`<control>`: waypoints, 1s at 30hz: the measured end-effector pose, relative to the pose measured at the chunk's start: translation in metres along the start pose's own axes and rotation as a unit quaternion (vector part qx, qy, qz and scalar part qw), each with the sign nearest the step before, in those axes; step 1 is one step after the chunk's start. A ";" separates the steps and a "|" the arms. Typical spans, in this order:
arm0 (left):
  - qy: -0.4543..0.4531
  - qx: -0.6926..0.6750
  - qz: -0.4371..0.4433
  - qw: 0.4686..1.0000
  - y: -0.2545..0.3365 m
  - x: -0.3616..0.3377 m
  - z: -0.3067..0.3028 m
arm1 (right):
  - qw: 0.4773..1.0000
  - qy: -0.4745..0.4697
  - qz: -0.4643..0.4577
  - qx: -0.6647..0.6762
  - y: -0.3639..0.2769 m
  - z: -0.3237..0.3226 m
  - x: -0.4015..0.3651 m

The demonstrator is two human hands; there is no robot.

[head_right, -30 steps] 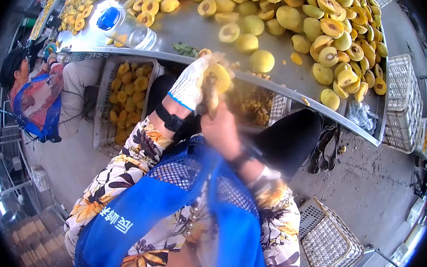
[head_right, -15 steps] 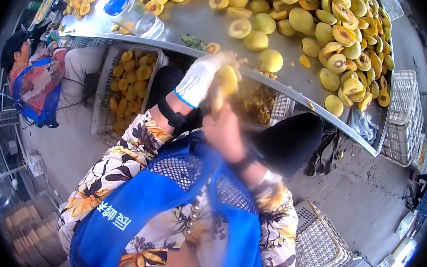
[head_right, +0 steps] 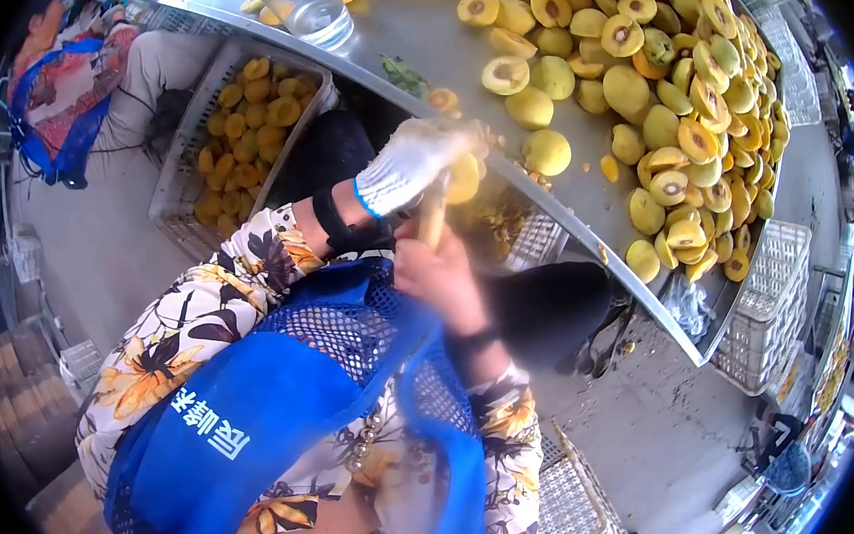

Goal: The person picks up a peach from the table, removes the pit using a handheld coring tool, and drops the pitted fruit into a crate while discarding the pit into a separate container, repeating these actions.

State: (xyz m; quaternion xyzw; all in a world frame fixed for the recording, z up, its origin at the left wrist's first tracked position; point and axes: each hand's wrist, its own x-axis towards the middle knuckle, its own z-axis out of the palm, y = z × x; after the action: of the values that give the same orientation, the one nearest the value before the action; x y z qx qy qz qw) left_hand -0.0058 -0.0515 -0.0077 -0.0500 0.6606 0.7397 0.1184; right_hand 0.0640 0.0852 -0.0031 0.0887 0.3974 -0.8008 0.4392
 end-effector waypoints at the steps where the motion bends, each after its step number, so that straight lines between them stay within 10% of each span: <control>1: -0.016 0.061 0.089 0.994 -0.013 0.005 -0.004 | 0.999 -0.004 0.015 0.029 -0.002 0.003 -0.001; 8: 0.019 -0.095 -0.016 0.995 -0.012 0.001 0.003 | 0.907 0.133 -0.233 -0.324 0.050 -0.028 0.035; 14: -0.039 0.170 0.141 0.974 0.004 0.000 -0.007 | 0.991 -0.096 0.057 0.071 -0.001 -0.016 0.011; 17: 0.037 -0.067 0.045 0.996 -0.004 0.003 -0.001 | 0.999 -0.051 0.012 -0.008 0.002 -0.013 0.015; 20: 0.038 -0.405 -0.208 0.890 -0.003 0.001 -0.004 | 0.978 0.004 -0.103 -0.183 0.010 -0.014 0.019; 23: 0.107 -0.467 -0.130 0.868 -0.006 0.003 -0.005 | 0.887 0.077 -0.272 -0.365 0.013 -0.009 0.015; 30: 0.003 -0.499 -0.079 0.863 0.002 -0.007 -0.023 | 0.962 0.157 -0.184 -0.130 -0.020 -0.019 0.006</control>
State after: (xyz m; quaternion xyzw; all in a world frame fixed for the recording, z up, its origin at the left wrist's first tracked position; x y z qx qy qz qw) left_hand -0.0015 -0.0752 -0.0069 -0.1565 0.1972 0.9586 0.1333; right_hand 0.0412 0.1009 -0.0072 0.0811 0.5713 -0.7855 0.2238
